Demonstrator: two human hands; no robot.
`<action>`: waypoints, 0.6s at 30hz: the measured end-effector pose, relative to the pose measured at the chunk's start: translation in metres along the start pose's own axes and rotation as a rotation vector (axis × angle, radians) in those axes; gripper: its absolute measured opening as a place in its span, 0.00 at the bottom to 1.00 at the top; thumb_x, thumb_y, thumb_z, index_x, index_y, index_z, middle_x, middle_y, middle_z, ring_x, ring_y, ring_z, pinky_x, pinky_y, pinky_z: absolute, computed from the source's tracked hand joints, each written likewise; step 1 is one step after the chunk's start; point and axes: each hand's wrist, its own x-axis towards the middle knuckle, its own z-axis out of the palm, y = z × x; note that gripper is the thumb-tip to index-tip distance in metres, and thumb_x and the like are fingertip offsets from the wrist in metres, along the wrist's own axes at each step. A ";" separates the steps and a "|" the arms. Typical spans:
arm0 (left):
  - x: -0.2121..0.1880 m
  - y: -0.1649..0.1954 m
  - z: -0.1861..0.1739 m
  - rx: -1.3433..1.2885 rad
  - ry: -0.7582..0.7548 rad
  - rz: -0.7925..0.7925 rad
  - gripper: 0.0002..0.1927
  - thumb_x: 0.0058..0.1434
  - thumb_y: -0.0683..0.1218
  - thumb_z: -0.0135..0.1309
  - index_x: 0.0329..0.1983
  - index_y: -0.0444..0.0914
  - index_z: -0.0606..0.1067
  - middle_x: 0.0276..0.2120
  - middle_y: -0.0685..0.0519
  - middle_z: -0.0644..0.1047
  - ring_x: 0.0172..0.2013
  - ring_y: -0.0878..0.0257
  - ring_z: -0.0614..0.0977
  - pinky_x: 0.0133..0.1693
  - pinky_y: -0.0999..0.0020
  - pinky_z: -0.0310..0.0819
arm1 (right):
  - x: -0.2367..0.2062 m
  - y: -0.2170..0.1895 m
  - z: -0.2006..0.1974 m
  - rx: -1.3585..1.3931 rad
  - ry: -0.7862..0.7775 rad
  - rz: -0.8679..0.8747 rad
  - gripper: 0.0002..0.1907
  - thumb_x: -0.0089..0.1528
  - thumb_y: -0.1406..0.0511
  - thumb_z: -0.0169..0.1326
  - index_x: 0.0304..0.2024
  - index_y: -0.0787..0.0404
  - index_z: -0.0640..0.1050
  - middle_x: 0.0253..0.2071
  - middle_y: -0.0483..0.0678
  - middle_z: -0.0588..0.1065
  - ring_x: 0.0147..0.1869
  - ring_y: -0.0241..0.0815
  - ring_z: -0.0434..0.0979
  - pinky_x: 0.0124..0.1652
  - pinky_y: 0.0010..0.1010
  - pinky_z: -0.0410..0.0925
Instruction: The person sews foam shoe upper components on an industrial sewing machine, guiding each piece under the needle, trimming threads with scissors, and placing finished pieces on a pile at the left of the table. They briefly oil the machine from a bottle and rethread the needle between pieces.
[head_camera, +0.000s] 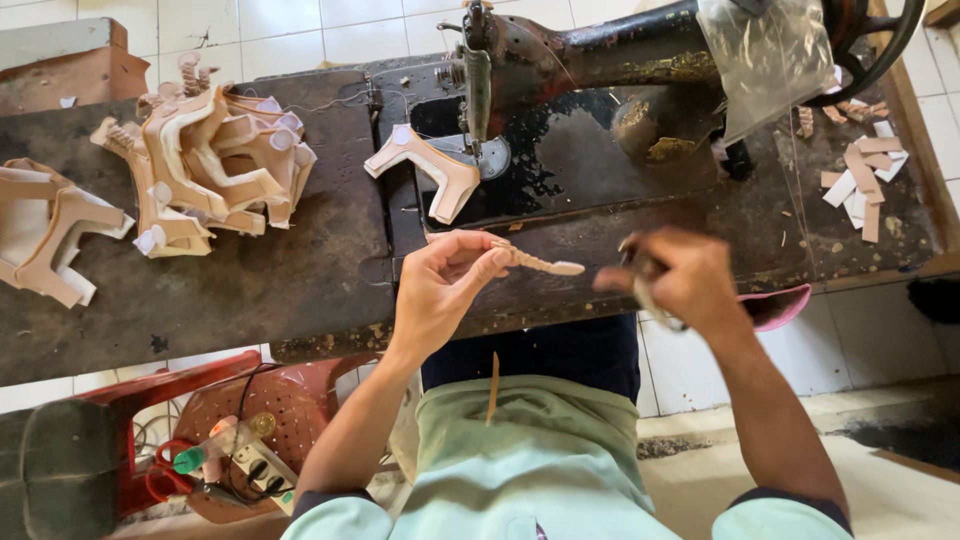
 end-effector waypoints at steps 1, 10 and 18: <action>0.001 -0.003 0.000 -0.033 0.010 0.005 0.11 0.68 0.42 0.58 0.47 0.28 0.78 0.42 0.50 0.83 0.43 0.66 0.85 0.48 0.71 0.82 | 0.004 0.009 -0.001 -0.038 -0.031 0.150 0.27 0.52 0.51 0.72 0.42 0.65 0.82 0.32 0.51 0.79 0.30 0.44 0.80 0.32 0.33 0.73; 0.014 -0.032 0.017 -0.164 0.014 0.030 0.09 0.68 0.41 0.58 0.47 0.31 0.74 0.42 0.50 0.82 0.44 0.67 0.83 0.48 0.72 0.80 | 0.015 -0.011 -0.027 0.135 0.147 0.117 0.25 0.59 0.59 0.67 0.56 0.63 0.80 0.55 0.52 0.79 0.55 0.47 0.81 0.54 0.39 0.75; 0.058 0.005 -0.037 0.994 -0.053 0.599 0.06 0.65 0.41 0.59 0.44 0.36 0.77 0.45 0.48 0.82 0.47 0.51 0.82 0.48 0.60 0.76 | 0.074 -0.011 0.031 0.748 -0.157 0.354 0.13 0.62 0.64 0.63 0.48 0.62 0.83 0.38 0.45 0.83 0.35 0.33 0.81 0.35 0.23 0.75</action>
